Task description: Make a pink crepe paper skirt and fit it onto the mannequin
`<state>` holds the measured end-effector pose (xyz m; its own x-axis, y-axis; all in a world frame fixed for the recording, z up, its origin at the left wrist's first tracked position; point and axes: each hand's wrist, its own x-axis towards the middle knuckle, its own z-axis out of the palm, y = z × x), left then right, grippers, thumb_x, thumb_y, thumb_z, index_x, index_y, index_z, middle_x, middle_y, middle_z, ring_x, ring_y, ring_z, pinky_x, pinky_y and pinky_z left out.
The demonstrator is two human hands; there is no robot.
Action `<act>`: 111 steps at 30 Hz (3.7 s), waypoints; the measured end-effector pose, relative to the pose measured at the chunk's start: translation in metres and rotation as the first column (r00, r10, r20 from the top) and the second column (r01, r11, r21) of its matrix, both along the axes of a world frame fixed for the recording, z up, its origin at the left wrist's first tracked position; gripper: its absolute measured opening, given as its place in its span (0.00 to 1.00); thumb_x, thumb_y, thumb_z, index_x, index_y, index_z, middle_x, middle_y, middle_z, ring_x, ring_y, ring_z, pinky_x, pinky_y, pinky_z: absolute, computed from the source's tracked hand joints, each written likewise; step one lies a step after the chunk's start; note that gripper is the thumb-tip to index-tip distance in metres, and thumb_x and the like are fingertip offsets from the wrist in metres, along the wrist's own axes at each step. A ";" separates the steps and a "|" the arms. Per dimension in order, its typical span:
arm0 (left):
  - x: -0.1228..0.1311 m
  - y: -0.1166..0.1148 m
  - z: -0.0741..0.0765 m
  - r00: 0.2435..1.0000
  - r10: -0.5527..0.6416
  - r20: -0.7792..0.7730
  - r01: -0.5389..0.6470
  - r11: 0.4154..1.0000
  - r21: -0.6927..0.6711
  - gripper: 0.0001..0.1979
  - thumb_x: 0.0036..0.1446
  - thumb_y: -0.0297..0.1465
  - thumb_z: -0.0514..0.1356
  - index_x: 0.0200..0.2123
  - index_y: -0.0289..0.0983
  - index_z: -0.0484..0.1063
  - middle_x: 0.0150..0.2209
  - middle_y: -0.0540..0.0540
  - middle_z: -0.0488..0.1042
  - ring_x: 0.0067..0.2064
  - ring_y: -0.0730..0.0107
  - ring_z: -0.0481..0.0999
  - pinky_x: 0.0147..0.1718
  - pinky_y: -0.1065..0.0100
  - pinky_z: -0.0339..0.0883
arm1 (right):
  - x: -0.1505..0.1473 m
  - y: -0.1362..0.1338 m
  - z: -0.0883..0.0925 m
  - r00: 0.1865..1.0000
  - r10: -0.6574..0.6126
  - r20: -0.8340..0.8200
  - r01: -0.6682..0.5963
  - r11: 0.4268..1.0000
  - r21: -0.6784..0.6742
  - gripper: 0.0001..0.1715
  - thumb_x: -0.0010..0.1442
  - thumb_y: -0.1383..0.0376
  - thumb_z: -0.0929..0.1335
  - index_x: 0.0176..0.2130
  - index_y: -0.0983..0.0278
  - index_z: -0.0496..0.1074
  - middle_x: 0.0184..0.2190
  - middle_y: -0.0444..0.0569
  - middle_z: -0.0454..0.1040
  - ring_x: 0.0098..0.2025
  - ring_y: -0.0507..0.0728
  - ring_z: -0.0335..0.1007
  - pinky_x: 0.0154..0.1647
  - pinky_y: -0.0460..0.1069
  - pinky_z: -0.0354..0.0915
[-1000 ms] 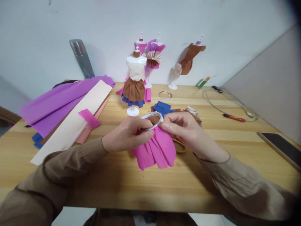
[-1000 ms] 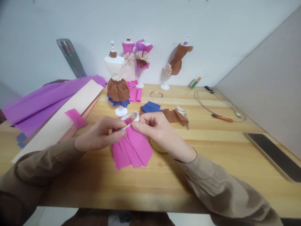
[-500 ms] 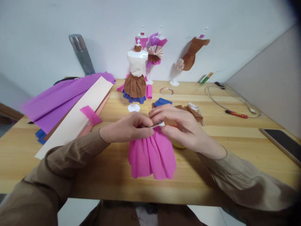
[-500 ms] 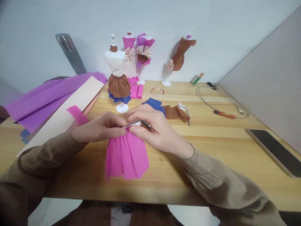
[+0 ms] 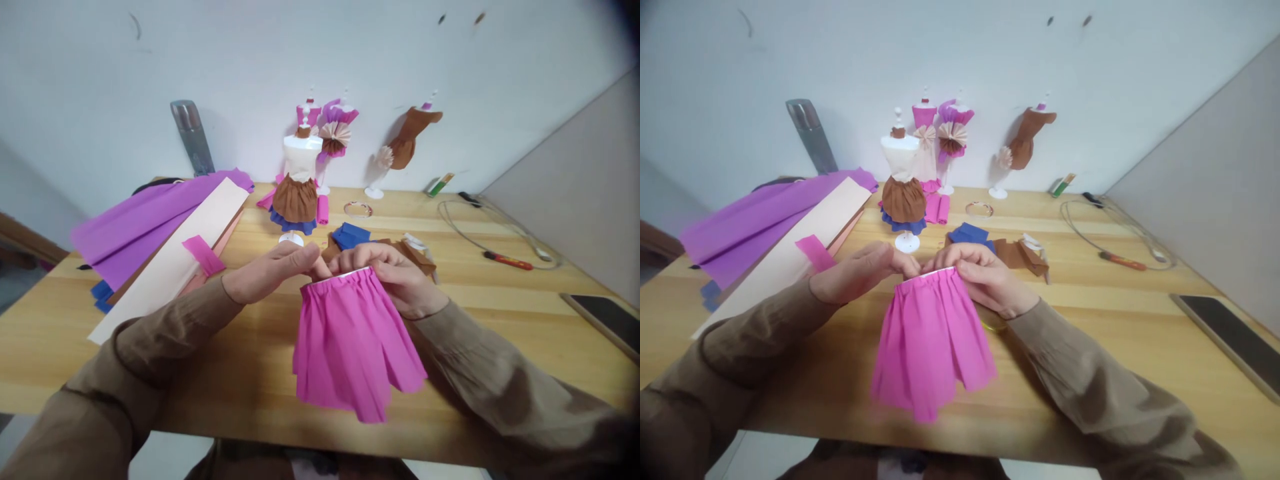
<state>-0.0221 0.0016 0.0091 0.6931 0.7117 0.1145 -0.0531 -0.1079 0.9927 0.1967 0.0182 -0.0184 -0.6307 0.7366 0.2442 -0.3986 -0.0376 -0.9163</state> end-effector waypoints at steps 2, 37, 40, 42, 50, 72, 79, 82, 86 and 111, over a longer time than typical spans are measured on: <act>-0.002 0.005 -0.005 0.996 -0.033 0.082 0.036 0.998 -0.045 0.33 0.62 0.55 0.48 0.33 0.33 0.79 0.37 0.39 0.78 0.43 0.62 0.75 0.52 0.59 0.64 | 0.002 0.006 -0.005 0.997 0.027 -0.076 -0.024 0.999 0.034 0.14 0.52 0.56 0.74 0.25 0.62 0.74 0.21 0.44 0.67 0.30 0.54 0.65 0.36 0.51 0.63; -0.007 0.005 0.004 0.982 0.069 -0.175 -0.115 0.956 -0.270 0.15 0.58 0.39 0.62 0.42 0.34 0.76 0.36 0.47 0.75 0.36 0.73 0.72 0.36 0.69 0.65 | 0.029 0.028 0.001 0.942 0.308 0.134 -0.335 0.880 0.338 0.09 0.55 0.61 0.75 0.32 0.66 0.80 0.25 0.49 0.75 0.35 0.56 0.70 0.45 0.57 0.66; -0.008 0.012 -0.001 0.989 0.072 -0.125 -0.112 0.930 -0.350 0.15 0.53 0.38 0.67 0.39 0.34 0.76 0.32 0.49 0.74 0.33 0.76 0.71 0.35 0.71 0.64 | 0.032 0.024 0.007 0.940 0.252 0.229 -0.319 0.889 0.330 0.10 0.58 0.62 0.73 0.33 0.68 0.79 0.30 0.52 0.76 0.37 0.57 0.71 0.45 0.57 0.65; -0.010 0.019 -0.007 0.993 0.079 -0.089 -0.109 0.902 -0.417 0.15 0.48 0.36 0.70 0.36 0.33 0.75 0.29 0.50 0.73 0.30 0.77 0.70 0.32 0.71 0.63 | 0.033 0.021 0.009 0.929 0.192 0.316 -0.298 0.896 0.330 0.11 0.59 0.61 0.71 0.33 0.68 0.78 0.33 0.54 0.76 0.40 0.58 0.71 0.46 0.56 0.65; -0.016 0.033 -0.025 0.995 0.091 -0.035 -0.096 0.847 -0.523 0.17 0.45 0.32 0.72 0.37 0.32 0.75 0.31 0.48 0.75 0.33 0.74 0.73 0.35 0.70 0.64 | 0.029 0.020 0.002 0.922 0.128 0.365 -0.267 0.894 0.360 0.18 0.59 0.54 0.71 0.36 0.68 0.78 0.34 0.53 0.77 0.41 0.58 0.72 0.45 0.54 0.67; -0.019 0.038 -0.027 0.987 0.159 0.006 -0.135 0.861 -0.490 0.25 0.45 0.39 0.72 0.45 0.34 0.75 0.31 0.48 0.74 0.32 0.74 0.72 0.35 0.69 0.63 | 0.029 0.022 0.007 0.866 -0.054 0.496 -0.294 0.748 0.595 0.20 0.66 0.56 0.66 0.36 0.70 0.77 0.36 0.57 0.76 0.40 0.56 0.71 0.46 0.54 0.66; -0.012 0.032 -0.023 0.942 0.303 -0.142 -0.333 0.891 -0.308 0.21 0.45 0.31 0.70 0.43 0.32 0.75 0.23 0.54 0.69 0.26 0.79 0.66 0.29 0.72 0.58 | 0.034 0.030 0.003 0.848 -0.126 0.514 -0.270 0.732 0.625 0.18 0.66 0.57 0.67 0.39 0.69 0.79 0.38 0.58 0.76 0.42 0.57 0.71 0.49 0.55 0.66; -0.010 0.031 -0.024 0.914 0.345 -0.213 -0.389 0.896 -0.215 0.19 0.48 0.32 0.68 0.44 0.33 0.75 0.26 0.52 0.72 0.29 0.76 0.69 0.31 0.71 0.62 | 0.035 0.030 0.002 0.851 -0.140 0.506 -0.259 0.726 0.637 0.16 0.65 0.59 0.67 0.39 0.68 0.79 0.38 0.57 0.76 0.43 0.57 0.72 0.50 0.55 0.66; -0.011 0.030 -0.018 0.900 0.327 -0.287 -0.352 0.935 -0.037 0.17 0.54 0.40 0.62 0.41 0.34 0.76 0.38 0.44 0.77 0.40 0.66 0.75 0.40 0.64 0.68 | 0.036 0.030 0.002 0.864 -0.108 0.493 -0.257 0.745 0.615 0.14 0.65 0.61 0.67 0.38 0.68 0.79 0.39 0.57 0.77 0.43 0.57 0.73 0.49 0.55 0.67; 0.007 0.001 -0.007 0.905 0.136 -0.402 0.008 0.942 0.336 0.06 0.52 0.29 0.58 0.26 0.32 0.72 0.28 0.48 0.72 0.30 0.75 0.66 0.29 0.72 0.58 | 0.014 0.005 -0.005 0.870 -0.092 0.484 -0.173 0.863 0.474 0.15 0.60 0.56 0.71 0.31 0.67 0.77 0.30 0.49 0.75 0.34 0.54 0.70 0.41 0.51 0.67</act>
